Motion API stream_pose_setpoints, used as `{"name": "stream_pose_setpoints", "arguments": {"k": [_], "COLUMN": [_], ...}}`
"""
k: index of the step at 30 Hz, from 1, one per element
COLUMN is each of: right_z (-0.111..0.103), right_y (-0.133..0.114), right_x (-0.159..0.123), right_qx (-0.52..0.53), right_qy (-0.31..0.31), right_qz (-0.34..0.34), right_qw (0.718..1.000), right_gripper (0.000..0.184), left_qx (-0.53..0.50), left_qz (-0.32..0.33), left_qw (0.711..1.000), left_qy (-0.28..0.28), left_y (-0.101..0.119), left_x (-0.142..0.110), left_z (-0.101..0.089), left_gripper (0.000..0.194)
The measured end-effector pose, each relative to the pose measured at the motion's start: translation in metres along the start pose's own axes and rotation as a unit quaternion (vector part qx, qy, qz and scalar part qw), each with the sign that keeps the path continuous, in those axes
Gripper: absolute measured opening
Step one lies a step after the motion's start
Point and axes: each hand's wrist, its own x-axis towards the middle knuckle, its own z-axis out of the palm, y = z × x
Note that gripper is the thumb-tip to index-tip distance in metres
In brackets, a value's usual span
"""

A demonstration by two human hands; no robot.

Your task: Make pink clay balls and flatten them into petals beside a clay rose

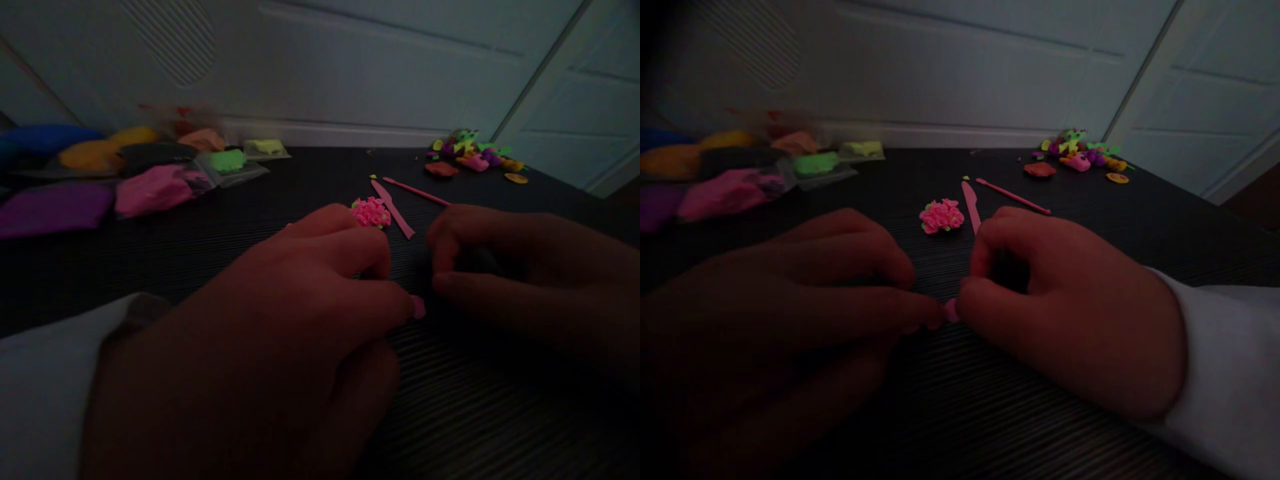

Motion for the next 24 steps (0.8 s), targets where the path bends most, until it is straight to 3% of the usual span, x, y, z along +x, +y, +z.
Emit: {"name": "stream_pose_setpoints", "arguments": {"k": [3, 9, 17, 24], "right_z": [-0.005, 0.001, 0.009, 0.01], "right_y": [0.001, 0.01, 0.013, 0.014], "right_x": [-0.004, -0.008, -0.01, -0.009], "right_qx": [-0.013, -0.062, -0.062, -0.053], "right_qy": [-0.01, 0.046, 0.07, 0.053], "right_qz": [-0.021, -0.186, -0.219, -0.236], "right_qw": [1.0, 0.979, 0.971, 0.969], "right_gripper": [0.007, 0.015, 0.027, 0.018], "left_qx": [-0.015, 0.006, 0.055, 0.091], "left_qz": [-0.012, -0.04, -0.058, -0.066], "left_qw": [1.0, 0.999, 0.997, 0.993], "left_qy": [0.009, 0.01, -0.001, 0.033], "left_y": [-0.002, -0.005, -0.003, -0.009], "left_x": [-0.002, -0.004, -0.008, -0.009], "left_z": [-0.003, -0.006, -0.004, -0.008], "left_gripper": [0.022, 0.017, 0.021, 0.019]}}
